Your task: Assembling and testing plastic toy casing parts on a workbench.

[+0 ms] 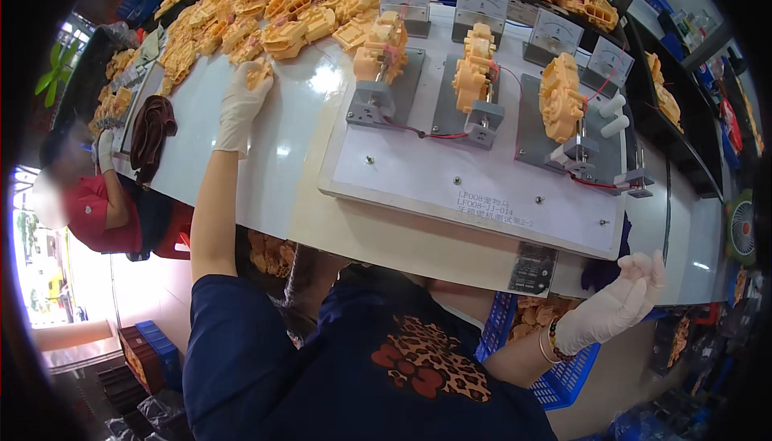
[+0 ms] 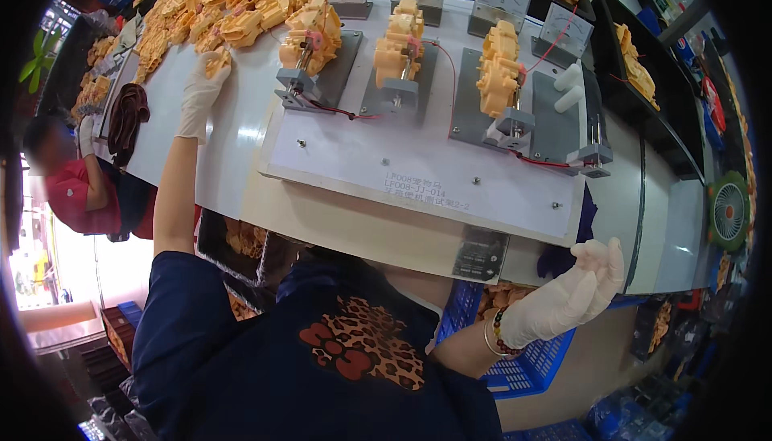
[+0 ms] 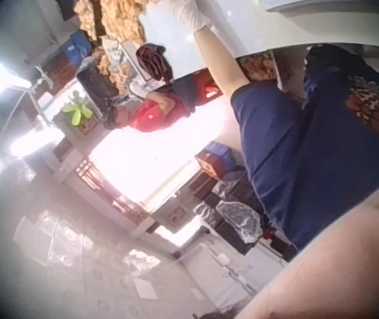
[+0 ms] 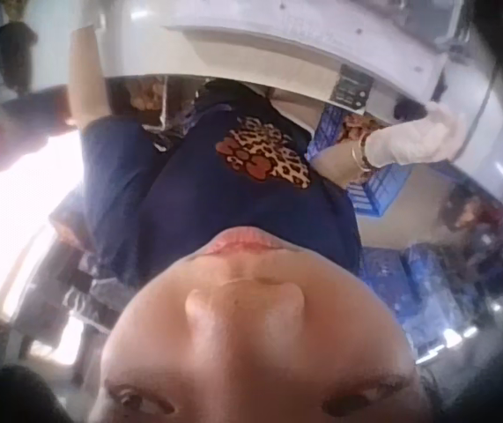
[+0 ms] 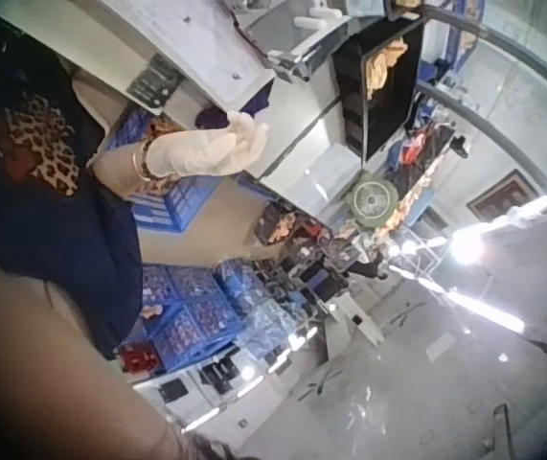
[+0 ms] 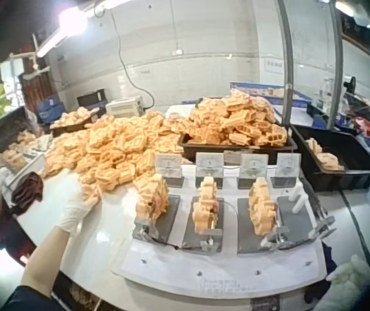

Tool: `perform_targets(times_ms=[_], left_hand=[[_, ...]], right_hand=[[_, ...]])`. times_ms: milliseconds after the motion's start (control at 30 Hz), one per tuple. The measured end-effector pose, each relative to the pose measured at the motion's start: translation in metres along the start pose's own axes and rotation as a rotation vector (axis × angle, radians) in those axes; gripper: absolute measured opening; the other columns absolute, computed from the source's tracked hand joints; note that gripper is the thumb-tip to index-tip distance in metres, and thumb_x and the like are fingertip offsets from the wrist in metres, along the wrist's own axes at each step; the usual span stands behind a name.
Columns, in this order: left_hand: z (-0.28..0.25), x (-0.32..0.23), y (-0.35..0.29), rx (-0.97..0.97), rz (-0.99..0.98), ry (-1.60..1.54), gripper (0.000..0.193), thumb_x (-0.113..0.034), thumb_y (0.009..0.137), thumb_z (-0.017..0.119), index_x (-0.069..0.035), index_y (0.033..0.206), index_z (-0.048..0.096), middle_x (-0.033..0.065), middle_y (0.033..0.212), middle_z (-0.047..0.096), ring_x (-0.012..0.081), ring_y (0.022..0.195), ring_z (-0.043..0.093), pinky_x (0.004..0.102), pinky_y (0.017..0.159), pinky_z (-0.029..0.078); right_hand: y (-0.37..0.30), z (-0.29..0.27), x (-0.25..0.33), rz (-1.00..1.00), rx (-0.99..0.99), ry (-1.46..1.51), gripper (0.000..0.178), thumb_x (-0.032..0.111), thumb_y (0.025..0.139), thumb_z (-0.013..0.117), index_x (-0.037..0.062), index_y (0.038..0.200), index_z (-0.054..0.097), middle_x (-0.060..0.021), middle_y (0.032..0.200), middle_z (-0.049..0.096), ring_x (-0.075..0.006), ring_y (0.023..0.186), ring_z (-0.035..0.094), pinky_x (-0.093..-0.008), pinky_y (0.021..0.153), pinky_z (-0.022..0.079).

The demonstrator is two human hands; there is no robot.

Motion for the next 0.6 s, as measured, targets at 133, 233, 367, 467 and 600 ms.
perform_targets(times_ms=[133, 233, 367, 467, 600], left_hand=[[-0.026, -0.035, -0.008, 0.079, -0.399, -1.077, 0.046, -0.023, 0.092, 0.065, -0.009, 0.132, 0.048, 0.0201, 0.137, 0.051, 0.0356, 0.125, 0.052, 0.0412, 0.091, 0.052], [-0.075, -0.133, -0.062, 0.036, -0.278, -1.885, 0.067, -0.025, 0.092, 0.06, -0.005, 0.15, 0.032, 0.0248, 0.145, 0.042, 0.0268, 0.113, 0.052, 0.0339, 0.082, 0.05], [-0.099, -0.226, -0.099, 0.392, -0.157, -2.32, 0.088, -0.038, 0.088, 0.065, -0.006, 0.156, 0.018, 0.0261, 0.147, 0.038, 0.0207, 0.096, 0.046, 0.0301, 0.079, 0.045], [-0.098, -0.255, -0.119, 0.725, -0.185, -2.487, 0.089, -0.047, 0.088, 0.063, -0.008, 0.155, 0.02, 0.0251, 0.148, 0.037, 0.0243, 0.099, 0.048, 0.0339, 0.079, 0.046], [-0.083, -0.284, -0.137, 1.079, -0.219, -2.281, 0.101, -0.048, 0.084, 0.07, -0.019, 0.16, 0.009, 0.0118, 0.124, 0.053, 0.0168, 0.076, 0.043, 0.0285, 0.069, 0.04]], right_hand=[[0.002, 0.0, 0.0, 0.009, 0.022, -0.022, 0.043, 0.013, 0.096, 0.04, -0.0086, 0.131, 0.05, -0.0115, 0.096, 0.056, -0.0184, 0.092, 0.053, -0.0305, 0.091, 0.04], [0.003, 0.007, -0.007, 0.022, 0.0, 0.064, 0.046, 0.016, 0.092, 0.044, -0.0097, 0.13, 0.05, -0.0131, 0.1, 0.057, -0.0194, 0.092, 0.052, -0.0318, 0.09, 0.039], [0.015, 0.015, -0.008, 0.135, 0.018, 0.008, 0.047, 0.011, 0.087, 0.048, -0.0059, 0.131, 0.051, -0.0132, 0.109, 0.058, -0.0196, 0.101, 0.052, -0.034, 0.092, 0.041], [0.024, 0.011, -0.034, 0.331, 0.134, -0.208, 0.059, 0.006, 0.082, 0.056, 0.003, 0.14, 0.047, -0.0154, 0.121, 0.055, -0.0235, 0.115, 0.051, -0.0391, 0.1, 0.04], [0.014, 0.048, -0.017, 0.393, 0.269, -0.21, 0.077, 0.013, 0.079, 0.064, 0.0052, 0.15, 0.034, -0.0174, 0.135, 0.045, -0.0285, 0.124, 0.044, -0.0445, 0.104, 0.036]])
Point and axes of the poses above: each hand's wrist, its own y-axis towards the middle knuckle, its own z-axis out of the palm, x = y × z, the point moved 4 cm from there along y, towards the middle knuckle
